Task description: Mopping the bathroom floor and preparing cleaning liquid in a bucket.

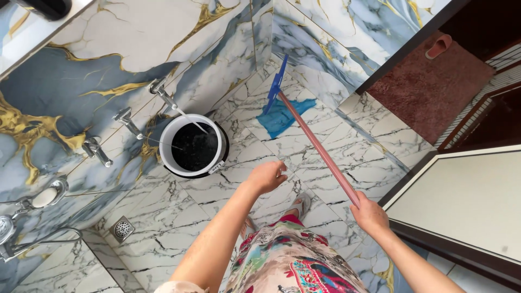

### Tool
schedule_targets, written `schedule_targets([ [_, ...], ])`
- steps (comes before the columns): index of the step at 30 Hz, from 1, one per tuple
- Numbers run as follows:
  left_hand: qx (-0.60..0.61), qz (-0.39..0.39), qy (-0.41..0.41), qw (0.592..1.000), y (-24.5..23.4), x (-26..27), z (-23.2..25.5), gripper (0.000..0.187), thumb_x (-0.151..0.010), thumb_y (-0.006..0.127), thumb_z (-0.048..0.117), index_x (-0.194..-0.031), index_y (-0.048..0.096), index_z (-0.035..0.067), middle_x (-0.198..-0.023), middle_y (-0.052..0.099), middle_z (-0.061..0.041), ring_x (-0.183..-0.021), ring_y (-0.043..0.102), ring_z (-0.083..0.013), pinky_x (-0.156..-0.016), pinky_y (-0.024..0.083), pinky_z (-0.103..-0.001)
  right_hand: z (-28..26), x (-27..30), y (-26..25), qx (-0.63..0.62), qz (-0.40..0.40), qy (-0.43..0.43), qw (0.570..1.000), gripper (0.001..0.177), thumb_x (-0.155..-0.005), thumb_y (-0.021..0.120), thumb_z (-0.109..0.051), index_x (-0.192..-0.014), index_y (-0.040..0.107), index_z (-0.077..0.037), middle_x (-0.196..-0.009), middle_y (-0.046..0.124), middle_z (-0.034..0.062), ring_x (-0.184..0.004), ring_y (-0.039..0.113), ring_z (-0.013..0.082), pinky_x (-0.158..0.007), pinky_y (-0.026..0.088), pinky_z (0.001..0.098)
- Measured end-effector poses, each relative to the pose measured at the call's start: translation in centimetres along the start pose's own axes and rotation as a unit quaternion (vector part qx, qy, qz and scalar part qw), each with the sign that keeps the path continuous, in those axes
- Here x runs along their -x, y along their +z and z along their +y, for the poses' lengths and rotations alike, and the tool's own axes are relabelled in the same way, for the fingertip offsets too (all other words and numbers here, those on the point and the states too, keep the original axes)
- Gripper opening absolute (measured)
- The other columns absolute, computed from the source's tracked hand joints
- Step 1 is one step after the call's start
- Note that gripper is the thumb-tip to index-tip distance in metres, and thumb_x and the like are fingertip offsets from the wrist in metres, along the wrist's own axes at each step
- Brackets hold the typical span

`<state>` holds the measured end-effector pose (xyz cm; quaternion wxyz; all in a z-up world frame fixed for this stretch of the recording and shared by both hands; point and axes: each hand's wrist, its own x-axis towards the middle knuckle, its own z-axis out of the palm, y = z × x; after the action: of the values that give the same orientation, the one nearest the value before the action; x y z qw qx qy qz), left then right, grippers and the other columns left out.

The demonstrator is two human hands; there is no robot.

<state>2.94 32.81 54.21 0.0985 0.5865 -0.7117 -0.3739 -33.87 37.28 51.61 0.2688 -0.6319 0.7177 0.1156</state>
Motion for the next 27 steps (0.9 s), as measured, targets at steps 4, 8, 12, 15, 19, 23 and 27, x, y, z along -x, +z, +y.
schedule_targets([
  [4, -0.012, -0.016, -0.01, 1.0, -0.9, -0.4, -0.3, 0.03, -0.091, 0.07, 0.031, -0.112, 0.067, 0.011, -0.093, 0.074, -0.01, -0.096, 0.069, -0.0321, -0.08, 0.054, -0.046, -0.7, -2.5, 0.7, 0.03, 0.01, -0.036, 0.999, 0.053, -0.089, 0.07, -0.037, -0.137, 0.056, -0.019, -0.105, 0.076, 0.0181, -0.101, 0.072, 0.0398, -0.087, 0.057, 0.0514],
  [8, -0.021, -0.035, -0.032, 0.999, -2.3, -0.9, 1.2, 0.031, -0.092, 0.068, 0.032, -0.116, 0.065, 0.012, -0.094, 0.074, -0.008, -0.096, 0.069, -0.0311, -0.081, 0.054, -0.046, 0.5, -0.8, -1.1, 0.005, -0.018, -0.027, 0.999, 0.051, -0.088, 0.07, -0.036, -0.136, 0.057, -0.023, -0.105, 0.076, 0.0163, -0.102, 0.071, 0.0382, -0.088, 0.057, 0.0498],
  [12, -0.017, -0.023, -0.008, 1.0, -2.2, -0.7, 0.7, 0.032, -0.092, 0.068, 0.032, -0.115, 0.065, 0.012, -0.094, 0.075, -0.008, -0.096, 0.069, -0.0306, -0.08, 0.054, -0.045, 6.3, 0.8, -3.9, 0.073, -0.052, -0.024, 0.996, 0.047, -0.088, 0.07, -0.035, -0.134, 0.059, -0.031, -0.108, 0.077, 0.0086, -0.102, 0.074, 0.0324, -0.089, 0.059, 0.0468],
  [15, -0.023, -0.028, 0.005, 0.999, -1.8, -0.4, 0.1, 0.031, -0.092, 0.069, 0.033, -0.114, 0.065, 0.011, -0.095, 0.074, -0.008, -0.096, 0.069, -0.031, -0.08, 0.054, -0.045, 8.8, 2.0, -9.1, 0.156, -0.053, -0.017, 0.986, 0.049, -0.091, 0.066, -0.036, -0.138, 0.055, -0.04, -0.111, 0.077, 0.0038, -0.103, 0.075, 0.0283, -0.091, 0.06, 0.0441],
  [19, -0.035, -0.044, 0.012, 0.998, -1.2, -0.1, -0.7, 0.031, -0.093, 0.069, 0.033, -0.115, 0.065, 0.011, -0.094, 0.074, -0.009, -0.095, 0.069, -0.0316, -0.08, 0.054, -0.046, 7.9, 3.3, -15.6, 0.289, -0.039, 0.015, 0.956, 0.051, -0.096, 0.058, -0.039, -0.145, 0.047, -0.044, -0.115, 0.077, -0.0002, -0.105, 0.075, 0.025, -0.09, 0.063, 0.0425],
  [23, -0.046, -0.056, 0.027, 0.997, -1.0, 0.1, -1.5, 0.031, -0.092, 0.069, 0.033, -0.114, 0.065, 0.011, -0.093, 0.074, -0.01, -0.095, 0.069, -0.0322, -0.081, 0.054, -0.046, 7.3, 3.6, -15.9, 0.307, 0.031, 0.002, 0.951, 0.047, -0.096, 0.058, -0.036, -0.143, 0.053, -0.04, -0.111, 0.079, 0.0001, -0.104, 0.076, 0.0254, -0.088, 0.063, 0.0433],
  [27, -0.07, -0.046, 0.037, 0.996, -2.3, -0.7, -1.3, 0.03, -0.091, 0.069, 0.033, -0.113, 0.065, 0.013, -0.094, 0.074, -0.008, -0.097, 0.068, -0.032, -0.08, 0.053, -0.047, 9.7, 1.7, -10.0, 0.116, -0.007, 0.052, 0.992, 0.047, -0.093, 0.067, -0.037, -0.139, 0.059, -0.033, -0.099, 0.077, 0.0062, -0.088, 0.075, 0.026, -0.076, 0.062, 0.0428],
])
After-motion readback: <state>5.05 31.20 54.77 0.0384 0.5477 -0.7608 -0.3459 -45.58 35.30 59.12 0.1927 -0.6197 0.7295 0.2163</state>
